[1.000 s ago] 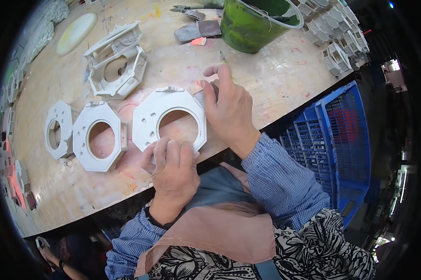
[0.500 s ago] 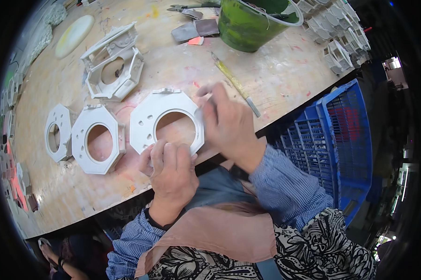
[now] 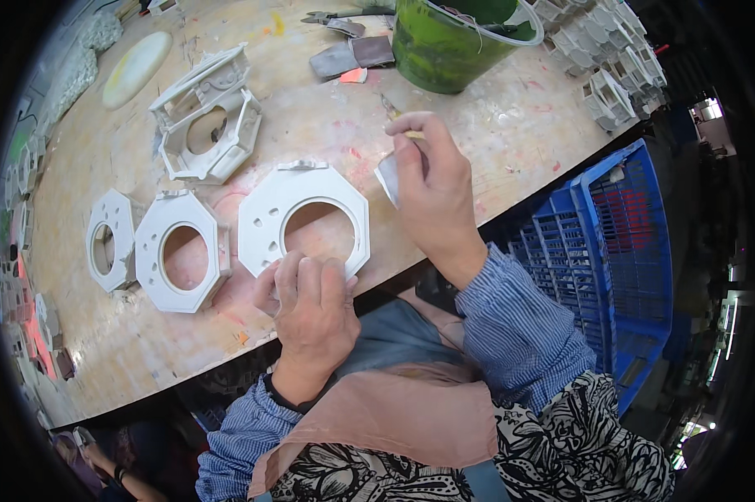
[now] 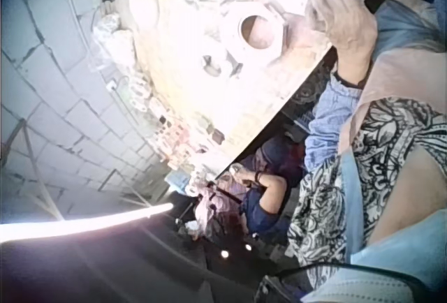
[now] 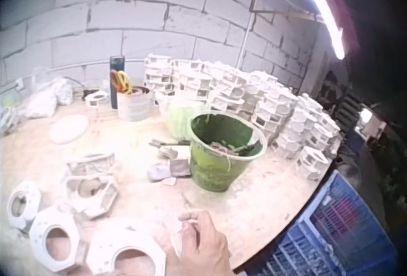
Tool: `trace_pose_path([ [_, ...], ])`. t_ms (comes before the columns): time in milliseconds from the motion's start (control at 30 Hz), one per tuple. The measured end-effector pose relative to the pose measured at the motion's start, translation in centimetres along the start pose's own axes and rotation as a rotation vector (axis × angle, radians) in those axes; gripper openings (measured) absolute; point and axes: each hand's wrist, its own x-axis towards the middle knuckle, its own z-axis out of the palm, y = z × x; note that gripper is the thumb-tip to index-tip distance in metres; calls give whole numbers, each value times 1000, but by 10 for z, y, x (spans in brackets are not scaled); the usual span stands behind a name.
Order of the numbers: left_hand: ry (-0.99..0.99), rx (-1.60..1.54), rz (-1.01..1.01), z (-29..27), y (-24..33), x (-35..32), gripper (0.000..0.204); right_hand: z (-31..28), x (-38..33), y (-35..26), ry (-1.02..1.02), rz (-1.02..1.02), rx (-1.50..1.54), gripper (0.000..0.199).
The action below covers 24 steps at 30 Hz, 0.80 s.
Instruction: The recorder uses a scraping tool and sandpaper to finish and smooth white octagonal plastic components.
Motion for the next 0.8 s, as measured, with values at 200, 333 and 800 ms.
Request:
trace_pose_path([
  [200, 0, 19, 0, -1, 1, 1, 19, -4, -25, -12, -51, 254, 452, 13],
  [333, 15, 16, 3, 0, 0, 1, 20, 11, -35, -12, 35, 131, 413, 15],
  [800, 35, 4, 25, -2, 0, 1, 18, 12, -44, -18, 23, -229, 64, 23],
])
